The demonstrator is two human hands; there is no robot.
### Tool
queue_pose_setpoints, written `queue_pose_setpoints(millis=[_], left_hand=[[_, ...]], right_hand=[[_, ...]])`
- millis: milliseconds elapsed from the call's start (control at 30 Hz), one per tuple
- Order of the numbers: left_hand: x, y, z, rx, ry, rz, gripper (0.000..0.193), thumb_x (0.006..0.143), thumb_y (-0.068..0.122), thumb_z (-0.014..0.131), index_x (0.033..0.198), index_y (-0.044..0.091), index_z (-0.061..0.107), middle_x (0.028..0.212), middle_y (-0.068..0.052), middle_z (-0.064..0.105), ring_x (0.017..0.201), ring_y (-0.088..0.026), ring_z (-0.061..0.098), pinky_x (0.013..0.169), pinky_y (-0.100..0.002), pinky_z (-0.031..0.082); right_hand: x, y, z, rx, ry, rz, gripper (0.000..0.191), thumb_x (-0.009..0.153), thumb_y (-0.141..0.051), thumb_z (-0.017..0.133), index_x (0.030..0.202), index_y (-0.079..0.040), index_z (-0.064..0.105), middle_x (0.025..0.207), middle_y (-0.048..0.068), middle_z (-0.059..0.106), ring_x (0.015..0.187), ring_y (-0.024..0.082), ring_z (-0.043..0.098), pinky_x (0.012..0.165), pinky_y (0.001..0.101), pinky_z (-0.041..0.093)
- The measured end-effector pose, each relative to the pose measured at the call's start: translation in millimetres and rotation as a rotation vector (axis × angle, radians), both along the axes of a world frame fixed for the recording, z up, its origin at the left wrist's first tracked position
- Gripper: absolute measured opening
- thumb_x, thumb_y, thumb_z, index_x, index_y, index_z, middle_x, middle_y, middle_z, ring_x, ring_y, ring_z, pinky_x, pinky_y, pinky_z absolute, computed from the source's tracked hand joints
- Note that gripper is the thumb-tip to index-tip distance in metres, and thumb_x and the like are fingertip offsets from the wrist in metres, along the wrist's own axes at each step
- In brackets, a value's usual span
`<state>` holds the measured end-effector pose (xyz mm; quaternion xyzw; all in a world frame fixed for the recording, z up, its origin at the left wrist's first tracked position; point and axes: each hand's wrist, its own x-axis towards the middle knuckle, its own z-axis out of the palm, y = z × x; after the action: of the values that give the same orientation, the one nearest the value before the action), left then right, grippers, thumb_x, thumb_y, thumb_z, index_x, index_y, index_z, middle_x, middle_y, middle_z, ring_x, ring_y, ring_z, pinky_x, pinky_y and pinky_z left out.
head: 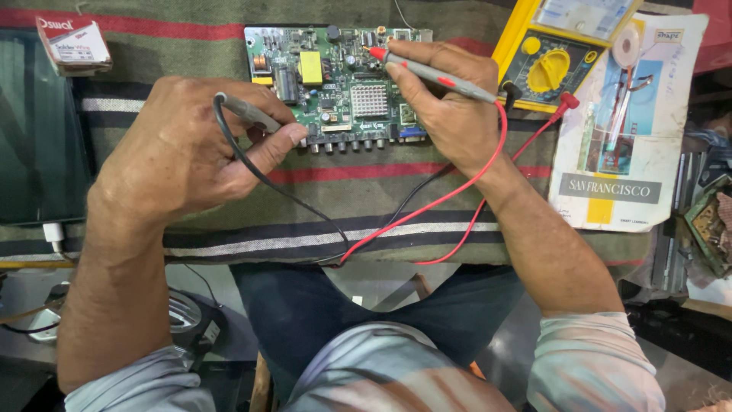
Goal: The person uses a multimeter to test points on a circuit board. They connect the multimeter probes to various components and connectors on the board, moving the probes to different test points throughout the clip.
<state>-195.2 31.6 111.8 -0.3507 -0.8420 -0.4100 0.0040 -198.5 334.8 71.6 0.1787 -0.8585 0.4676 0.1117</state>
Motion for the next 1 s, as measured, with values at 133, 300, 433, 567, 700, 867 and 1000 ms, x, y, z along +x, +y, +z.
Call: queue_pose_setpoints(millis=[133, 300, 433, 567, 700, 867, 1000], left_hand=[[0.1, 2.4, 2.7, -0.043, -0.013, 0.020, 0.018, 0.094, 0.019, 0.082, 0.097, 0.002, 0.076, 0.085, -0.012, 0.076, 0.068, -0.026, 0.073, 0.059, -0.036, 0.056], [1.6, 5.4, 9.0, -0.066, -0.077, 0.043, 0.018, 0.091, 0.018, 0.080, 0.095, 0.002, 0.075, 0.086, -0.013, 0.075, 0.063, -0.025, 0.072, 0.055, -0.035, 0.054], [4.1, 6.9, 11.5, -0.075, -0.113, 0.069, 0.018, 0.093, 0.021, 0.079, 0.095, 0.003, 0.075, 0.085, -0.011, 0.075, 0.070, -0.024, 0.074, 0.059, -0.033, 0.055], [1.9, 9.0, 9.3, -0.114, -0.084, 0.067, 0.019, 0.093, 0.022, 0.078, 0.093, 0.004, 0.076, 0.085, -0.011, 0.074, 0.069, -0.025, 0.073, 0.060, -0.034, 0.055], [1.9, 8.5, 8.1, -0.157, -0.068, 0.070, 0.019, 0.093, 0.023, 0.077, 0.092, 0.004, 0.077, 0.085, -0.011, 0.074, 0.066, -0.025, 0.072, 0.057, -0.034, 0.055], [0.7, 9.5, 8.7, -0.167, -0.065, 0.060, 0.019, 0.093, 0.023, 0.077, 0.092, 0.004, 0.077, 0.084, -0.010, 0.074, 0.068, -0.024, 0.072, 0.057, -0.033, 0.054], [0.1, 10.6, 9.8, -0.159, -0.037, 0.057, 0.018, 0.093, 0.022, 0.077, 0.092, 0.003, 0.077, 0.085, -0.010, 0.074, 0.069, -0.024, 0.072, 0.058, -0.033, 0.054]], right_hand=[[0.2, 0.0, 2.8, 0.009, -0.009, 0.010, 0.022, 0.103, -0.004, 0.079, 0.124, -0.001, 0.075, 0.109, 0.012, 0.078, 0.096, 0.016, 0.076, 0.084, 0.0268, 0.059], [1.0, -1.5, 5.5, 0.028, -0.004, 0.004, 0.021, 0.100, -0.005, 0.079, 0.120, -0.001, 0.075, 0.106, 0.013, 0.078, 0.093, 0.018, 0.077, 0.082, 0.0276, 0.059], [0.9, -1.3, 5.3, 0.028, 0.036, -0.005, 0.020, 0.099, -0.005, 0.079, 0.119, -0.002, 0.075, 0.108, 0.012, 0.079, 0.094, 0.018, 0.078, 0.083, 0.0278, 0.060], [0.1, -0.7, 4.5, 0.018, 0.041, -0.003, 0.021, 0.099, -0.006, 0.079, 0.119, -0.002, 0.075, 0.108, 0.012, 0.078, 0.094, 0.018, 0.077, 0.083, 0.0280, 0.060], [-0.1, -0.6, 4.8, 0.008, 0.019, -0.010, 0.021, 0.098, -0.006, 0.079, 0.118, -0.002, 0.075, 0.108, 0.012, 0.078, 0.093, 0.017, 0.077, 0.081, 0.0271, 0.060], [0.1, 0.6, 5.2, 0.006, 0.029, 0.003, 0.021, 0.099, -0.006, 0.078, 0.119, -0.002, 0.075, 0.111, 0.013, 0.078, 0.096, 0.018, 0.078, 0.083, 0.0280, 0.060], [0.1, 2.2, 5.5, 0.005, 0.026, 0.017, 0.021, 0.100, -0.006, 0.077, 0.120, -0.001, 0.074, 0.117, 0.014, 0.077, 0.103, 0.020, 0.078, 0.088, 0.0288, 0.061]])
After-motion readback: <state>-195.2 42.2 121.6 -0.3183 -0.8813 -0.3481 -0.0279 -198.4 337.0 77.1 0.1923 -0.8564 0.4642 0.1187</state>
